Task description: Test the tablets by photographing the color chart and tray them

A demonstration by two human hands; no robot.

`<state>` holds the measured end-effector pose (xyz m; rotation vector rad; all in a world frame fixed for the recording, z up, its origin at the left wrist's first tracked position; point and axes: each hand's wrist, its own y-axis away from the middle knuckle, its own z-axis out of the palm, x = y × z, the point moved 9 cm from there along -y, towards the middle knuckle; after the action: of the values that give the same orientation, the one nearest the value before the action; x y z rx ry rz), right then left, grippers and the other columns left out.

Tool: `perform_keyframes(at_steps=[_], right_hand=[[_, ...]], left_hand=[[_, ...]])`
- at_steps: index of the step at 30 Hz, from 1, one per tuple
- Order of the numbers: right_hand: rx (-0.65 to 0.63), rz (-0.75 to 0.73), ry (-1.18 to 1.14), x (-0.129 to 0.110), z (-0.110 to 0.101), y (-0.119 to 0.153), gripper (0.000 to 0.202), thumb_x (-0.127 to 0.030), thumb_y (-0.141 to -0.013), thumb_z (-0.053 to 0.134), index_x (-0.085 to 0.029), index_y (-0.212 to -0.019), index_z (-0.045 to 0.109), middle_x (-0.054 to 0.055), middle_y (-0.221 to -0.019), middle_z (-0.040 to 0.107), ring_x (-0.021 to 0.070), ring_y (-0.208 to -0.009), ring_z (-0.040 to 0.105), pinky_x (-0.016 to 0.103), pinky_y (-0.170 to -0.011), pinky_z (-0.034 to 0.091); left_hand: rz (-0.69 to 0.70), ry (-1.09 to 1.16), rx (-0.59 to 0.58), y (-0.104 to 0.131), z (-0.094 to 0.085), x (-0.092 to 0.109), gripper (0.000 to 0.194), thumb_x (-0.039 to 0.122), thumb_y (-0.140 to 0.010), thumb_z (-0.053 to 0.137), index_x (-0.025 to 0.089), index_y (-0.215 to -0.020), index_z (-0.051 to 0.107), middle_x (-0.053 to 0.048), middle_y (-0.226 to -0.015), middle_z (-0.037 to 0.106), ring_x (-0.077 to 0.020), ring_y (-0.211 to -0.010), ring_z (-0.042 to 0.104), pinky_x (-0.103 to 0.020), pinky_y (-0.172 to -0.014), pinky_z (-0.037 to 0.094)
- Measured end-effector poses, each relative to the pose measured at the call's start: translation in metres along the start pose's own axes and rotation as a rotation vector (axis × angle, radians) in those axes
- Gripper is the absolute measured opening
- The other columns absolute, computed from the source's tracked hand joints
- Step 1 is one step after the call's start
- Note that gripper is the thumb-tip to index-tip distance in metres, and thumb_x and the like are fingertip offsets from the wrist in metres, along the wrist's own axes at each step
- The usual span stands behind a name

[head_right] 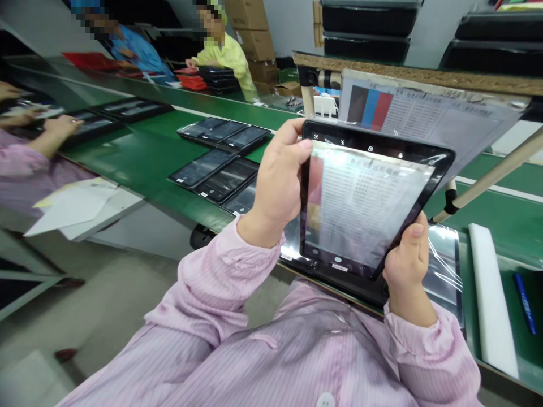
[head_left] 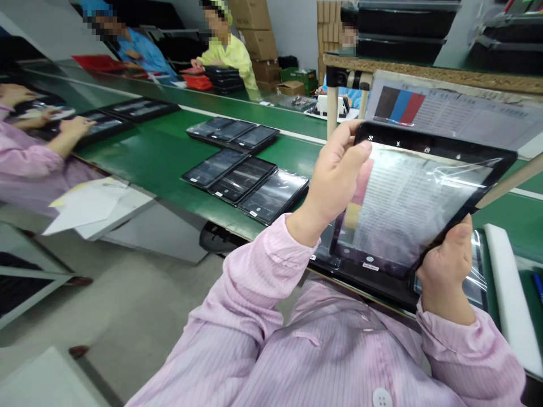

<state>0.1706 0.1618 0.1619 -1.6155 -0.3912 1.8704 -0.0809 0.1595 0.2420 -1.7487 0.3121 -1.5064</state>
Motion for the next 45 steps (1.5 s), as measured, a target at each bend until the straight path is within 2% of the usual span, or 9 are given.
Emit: perform_keyframes(at_steps=[5, 9, 12, 16, 23, 29, 36, 41, 45], right_hand=[[0.038, 0.084, 0.039, 0.007, -0.009, -0.004, 0.055, -0.063, -0.105, 0.044, -0.019, -0.125, 0.071, 0.009, -0.128, 0.068, 0.0212, -0.124, 0.062, 0.042, -0.116, 0.048], [-0.029, 0.004, -0.01, 0.002, -0.008, -0.012, 0.053, -0.059, -0.106, 0.042, -0.019, -0.123, 0.072, 0.009, -0.121, 0.069, 0.0223, -0.125, 0.063, 0.044, -0.121, 0.044], [-0.061, -0.035, -0.016, -0.001, -0.004, -0.014, 0.05, -0.057, -0.106, 0.042, -0.019, -0.122, 0.071, 0.008, -0.12, 0.069, 0.0224, -0.128, 0.062, 0.044, -0.121, 0.044], [-0.063, -0.073, -0.018, -0.005, 0.0, -0.013, 0.048, -0.053, -0.107, 0.04, -0.02, -0.122, 0.07, 0.007, -0.119, 0.069, 0.0226, -0.13, 0.062, 0.046, -0.118, 0.047], [-0.08, -0.088, 0.014, -0.009, 0.003, -0.014, 0.048, -0.053, -0.106, 0.041, -0.018, -0.122, 0.07, 0.008, -0.119, 0.069, 0.0234, -0.139, 0.056, 0.047, -0.12, 0.046], [-0.069, -0.074, 0.052, -0.008, 0.001, -0.013, 0.048, -0.051, -0.107, 0.04, -0.019, -0.124, 0.071, 0.005, -0.126, 0.069, 0.0197, -0.142, 0.054, 0.045, -0.128, 0.038], [-0.074, -0.087, 0.029, -0.007, 0.001, -0.014, 0.044, -0.041, -0.109, 0.035, -0.019, -0.125, 0.07, 0.005, -0.127, 0.07, 0.0201, -0.143, 0.054, 0.048, -0.127, 0.039], [-0.115, -0.115, 0.083, -0.014, 0.005, -0.013, 0.046, -0.042, -0.111, 0.032, -0.022, -0.129, 0.07, 0.004, -0.13, 0.07, 0.0206, -0.142, 0.055, 0.047, -0.127, 0.039], [-0.131, -0.054, 0.167, -0.014, 0.002, -0.006, 0.051, -0.053, -0.11, 0.034, -0.024, -0.138, 0.066, 0.006, -0.137, 0.067, 0.022, -0.14, 0.057, 0.05, -0.127, 0.038]], left_hand=[[-0.034, -0.147, -0.316, 0.071, 0.001, -0.014, 0.086, 0.059, -0.088, 0.074, 0.029, -0.159, 0.037, -0.014, -0.152, 0.054, -0.0366, -0.141, 0.055, -0.051, -0.115, 0.05], [-0.064, -0.272, -0.334, 0.138, -0.001, -0.033, 0.104, 0.054, -0.089, 0.074, 0.03, -0.168, 0.012, -0.02, -0.156, 0.045, -0.0367, -0.137, 0.054, -0.054, -0.109, 0.052], [0.001, -0.389, -0.273, 0.158, 0.005, -0.035, 0.119, 0.059, -0.085, 0.078, 0.03, -0.169, 0.0, -0.022, -0.161, 0.035, -0.039, -0.141, 0.048, -0.059, -0.115, 0.045], [0.036, -0.499, -0.18, 0.159, 0.011, -0.035, 0.13, 0.064, -0.079, 0.082, 0.03, -0.168, -0.005, -0.023, -0.164, 0.03, -0.0405, -0.143, 0.045, -0.059, -0.116, 0.042], [0.049, -0.533, -0.092, 0.159, 0.01, -0.033, 0.128, 0.074, -0.078, 0.078, 0.028, -0.168, 0.0, -0.022, -0.157, 0.039, -0.0389, -0.138, 0.049, -0.058, -0.116, 0.041], [0.063, -0.55, -0.071, 0.161, 0.01, -0.034, 0.126, 0.074, -0.079, 0.077, 0.03, -0.168, 0.0, -0.023, -0.163, 0.033, -0.0407, -0.144, 0.044, -0.059, -0.118, 0.039], [0.045, -0.51, -0.079, 0.161, 0.01, -0.032, 0.136, 0.078, -0.072, 0.08, 0.031, -0.168, -0.003, -0.022, -0.162, 0.034, -0.0411, -0.142, 0.046, -0.061, -0.118, 0.039], [0.018, -0.447, -0.08, 0.16, 0.003, -0.04, 0.122, 0.074, -0.077, 0.079, 0.026, -0.166, 0.011, -0.022, -0.152, 0.046, -0.0392, -0.139, 0.05, -0.06, -0.117, 0.042], [-0.157, 0.02, -0.094, 0.146, -0.01, -0.061, 0.074, 0.069, -0.094, 0.062, 0.032, -0.155, 0.042, -0.013, -0.145, 0.06, -0.0319, -0.134, 0.061, -0.05, -0.112, 0.052]])
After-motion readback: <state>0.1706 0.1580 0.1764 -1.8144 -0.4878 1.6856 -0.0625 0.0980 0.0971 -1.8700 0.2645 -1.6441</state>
